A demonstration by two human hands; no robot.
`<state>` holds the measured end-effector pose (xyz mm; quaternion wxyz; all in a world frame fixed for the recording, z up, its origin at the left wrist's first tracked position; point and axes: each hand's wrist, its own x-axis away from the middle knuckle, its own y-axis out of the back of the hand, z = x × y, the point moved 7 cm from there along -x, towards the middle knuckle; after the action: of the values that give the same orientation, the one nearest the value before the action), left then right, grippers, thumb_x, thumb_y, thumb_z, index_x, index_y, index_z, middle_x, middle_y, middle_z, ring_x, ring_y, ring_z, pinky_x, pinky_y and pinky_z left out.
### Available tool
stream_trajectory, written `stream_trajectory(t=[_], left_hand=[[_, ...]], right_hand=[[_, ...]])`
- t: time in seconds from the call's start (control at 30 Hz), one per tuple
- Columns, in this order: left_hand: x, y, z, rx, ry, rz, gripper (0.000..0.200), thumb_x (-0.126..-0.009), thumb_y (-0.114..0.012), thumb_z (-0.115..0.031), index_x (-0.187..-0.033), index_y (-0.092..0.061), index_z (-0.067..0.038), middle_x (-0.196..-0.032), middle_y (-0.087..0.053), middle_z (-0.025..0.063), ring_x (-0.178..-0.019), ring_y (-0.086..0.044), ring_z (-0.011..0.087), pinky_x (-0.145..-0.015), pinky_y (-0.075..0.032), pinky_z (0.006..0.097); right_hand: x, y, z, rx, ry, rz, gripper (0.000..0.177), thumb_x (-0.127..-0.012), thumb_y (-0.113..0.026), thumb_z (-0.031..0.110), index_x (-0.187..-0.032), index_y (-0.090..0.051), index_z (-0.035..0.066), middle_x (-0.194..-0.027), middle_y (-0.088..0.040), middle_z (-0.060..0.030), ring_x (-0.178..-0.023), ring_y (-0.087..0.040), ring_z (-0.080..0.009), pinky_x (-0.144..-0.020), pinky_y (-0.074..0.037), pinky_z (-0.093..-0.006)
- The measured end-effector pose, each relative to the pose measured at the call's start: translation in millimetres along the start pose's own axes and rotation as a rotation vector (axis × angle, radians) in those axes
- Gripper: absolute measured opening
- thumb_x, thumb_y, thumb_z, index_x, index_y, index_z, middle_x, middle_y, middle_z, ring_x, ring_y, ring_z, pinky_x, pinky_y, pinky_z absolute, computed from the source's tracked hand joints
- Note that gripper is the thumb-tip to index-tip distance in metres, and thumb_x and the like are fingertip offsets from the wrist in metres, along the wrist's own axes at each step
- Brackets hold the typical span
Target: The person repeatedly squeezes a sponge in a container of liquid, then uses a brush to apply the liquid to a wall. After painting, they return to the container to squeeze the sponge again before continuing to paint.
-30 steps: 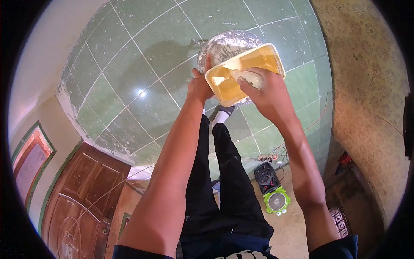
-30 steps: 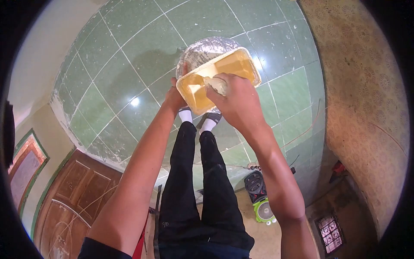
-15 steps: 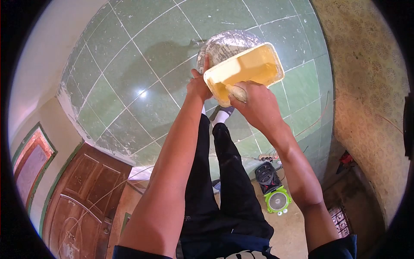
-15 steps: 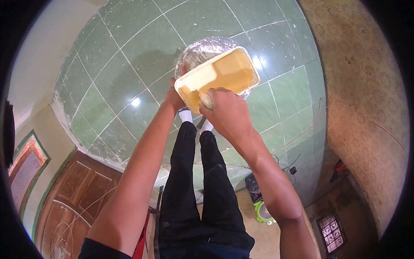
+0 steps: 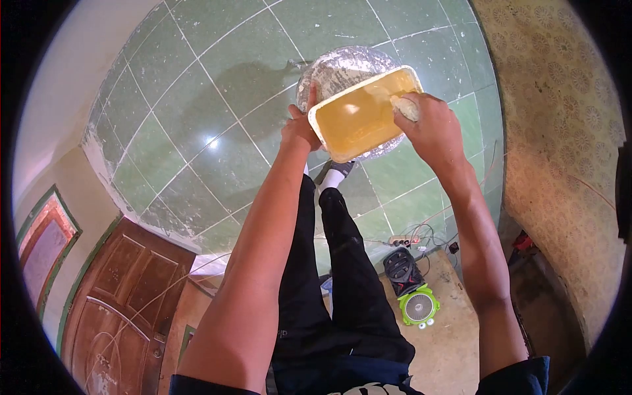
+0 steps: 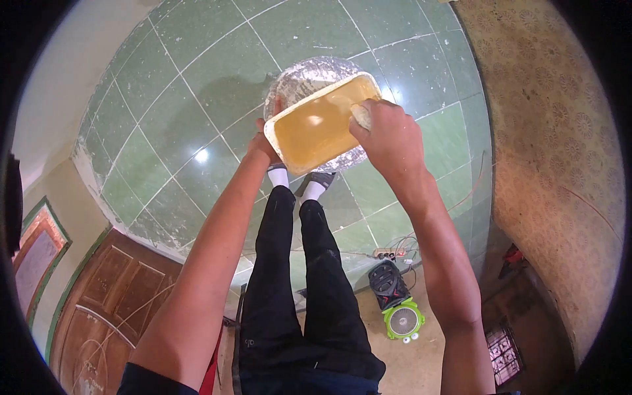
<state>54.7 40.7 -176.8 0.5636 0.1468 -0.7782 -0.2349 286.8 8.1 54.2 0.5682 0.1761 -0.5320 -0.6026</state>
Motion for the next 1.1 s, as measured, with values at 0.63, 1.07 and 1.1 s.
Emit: stream_trajectory(t=[0.63,1.07,1.1], left_hand=[[11,7,1,0.067,-0.041,-0.076,0.141,-0.08,-0.088,-0.033,-0.166,0.024,-0.039,-0.15,-0.04,0.0333,-0.116,-0.069,0.0495,-0.096,-0.059,0.0531],[-34,-30,15,-0.193,-0.084,-0.081,0.143,-0.082,-0.088,-0.04,-0.162,0.03,-0.043,-0.164,-0.027,0.0371,-0.127,-0.064,0.0503,-0.103,-0.057,0.0536],[-26,-20,11,-0.192,-0.082,-0.082,0.143,-0.082,-0.088,-0.04,-0.162,0.03,-0.043,-0.164,-0.027,0.0371,-0.127,-0.064,0.0503,-0.103,-0.057,0.0536]], right_hand=[[23,-55,55,-0.217,0.017,0.002,0.041,-0.095,-0.071,0.03,-0.12,-0.07,-0.002,-0.11,-0.072,-0.0259,-0.096,-0.071,-0.045,-0.087,-0.056,-0.0516],[18,-44,32,-0.159,0.076,0.153,0.035,-0.091,-0.073,0.034,-0.106,-0.073,0.002,-0.094,-0.075,-0.0234,-0.091,-0.072,-0.0452,-0.082,-0.058,-0.053],[14,-36,26,-0.12,0.035,0.125,0.036,-0.091,-0.073,0.034,-0.108,-0.072,0.002,-0.094,-0.074,-0.024,-0.091,-0.072,-0.0452,-0.081,-0.058,-0.053]])
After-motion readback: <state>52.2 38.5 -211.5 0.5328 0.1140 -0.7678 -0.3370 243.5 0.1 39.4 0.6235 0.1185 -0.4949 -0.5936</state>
